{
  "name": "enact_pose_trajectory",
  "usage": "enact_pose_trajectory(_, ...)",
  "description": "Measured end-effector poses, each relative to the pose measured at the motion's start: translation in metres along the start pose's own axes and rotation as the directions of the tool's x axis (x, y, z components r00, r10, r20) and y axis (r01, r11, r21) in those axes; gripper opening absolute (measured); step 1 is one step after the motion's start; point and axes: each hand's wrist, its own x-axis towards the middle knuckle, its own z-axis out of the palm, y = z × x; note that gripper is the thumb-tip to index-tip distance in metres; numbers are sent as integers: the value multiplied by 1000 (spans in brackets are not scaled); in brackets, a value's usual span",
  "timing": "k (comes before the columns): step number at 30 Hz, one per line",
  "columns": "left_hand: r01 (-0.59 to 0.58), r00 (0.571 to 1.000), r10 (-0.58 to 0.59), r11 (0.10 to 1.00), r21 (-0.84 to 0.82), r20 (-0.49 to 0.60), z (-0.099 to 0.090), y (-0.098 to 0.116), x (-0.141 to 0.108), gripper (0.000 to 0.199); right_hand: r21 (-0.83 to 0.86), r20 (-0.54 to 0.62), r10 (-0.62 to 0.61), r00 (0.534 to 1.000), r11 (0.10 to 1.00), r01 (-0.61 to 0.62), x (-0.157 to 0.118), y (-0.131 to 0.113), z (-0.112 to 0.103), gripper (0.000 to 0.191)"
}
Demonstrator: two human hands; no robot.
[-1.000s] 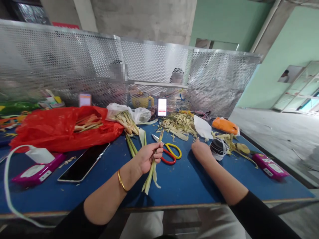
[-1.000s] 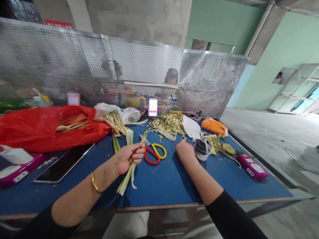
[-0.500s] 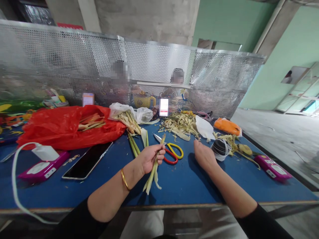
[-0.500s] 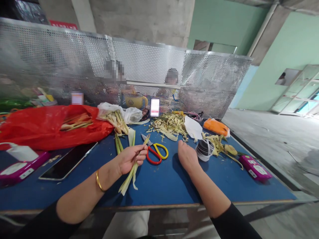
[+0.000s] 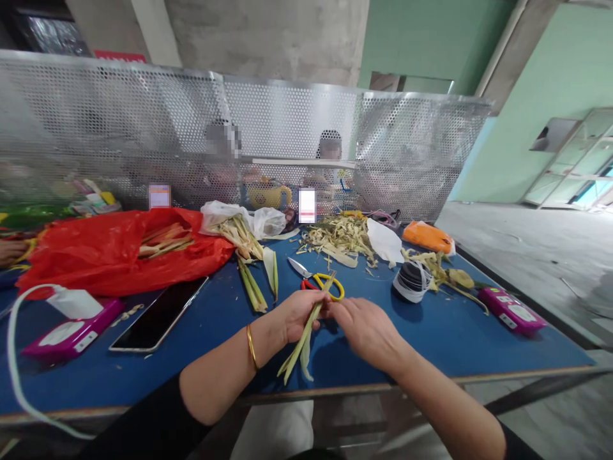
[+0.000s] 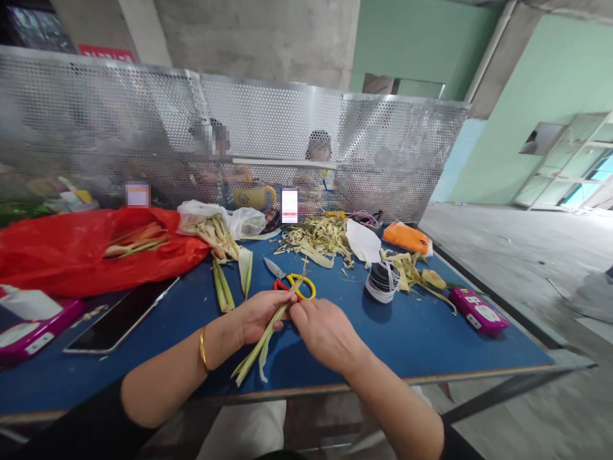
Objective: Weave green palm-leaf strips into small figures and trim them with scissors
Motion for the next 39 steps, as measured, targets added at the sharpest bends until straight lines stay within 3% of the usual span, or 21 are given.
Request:
enact_pose_trajectory(2,8,1000,-9,999,-36,-12,2,-1,1,18,-163,73,200,977,969,-186,5,20,-10,17)
enact_pose_trajectory(5,22,1000,-24,996,-85,-16,2,-1,1,20,-386,195,426,884,862,-330,15,59,-22,26)
enact_pose_trajectory(9,26,999,-24,996,-91,27,0,-2,-1,19,-435,299,534,791,814,-385,26,91,-16,17)
enact_pose_trajectory(13,25,999,-22,997,-77,38,-4,-2,0,18,-444,353,568,744,801,-401,33,97,0,15)
enact_pose_trajectory(17,35,998,-32,997,-73,51,-7,-1,1,17,-444,349,556,754,807,-389,34,99,4,21)
enact_pose_trajectory(25,26,998,-21,996,-90,62,-8,-1,-2,14,-383,320,434,842,872,-304,21,94,6,27)
enact_pose_trajectory(31,29,998,-24,996,-82,63,-10,-2,1,15,-275,318,370,873,917,-288,3,71,18,22)
enact_pose_trajectory(36,22,998,-17,997,-70,62,-7,0,-3,19,-142,319,231,919,971,-195,-8,43,15,16)
enact_pose_trajectory(39,17,997,-11,997,-75,76,-6,0,-6,20,-153,273,301,914,951,-267,-5,43,9,18)
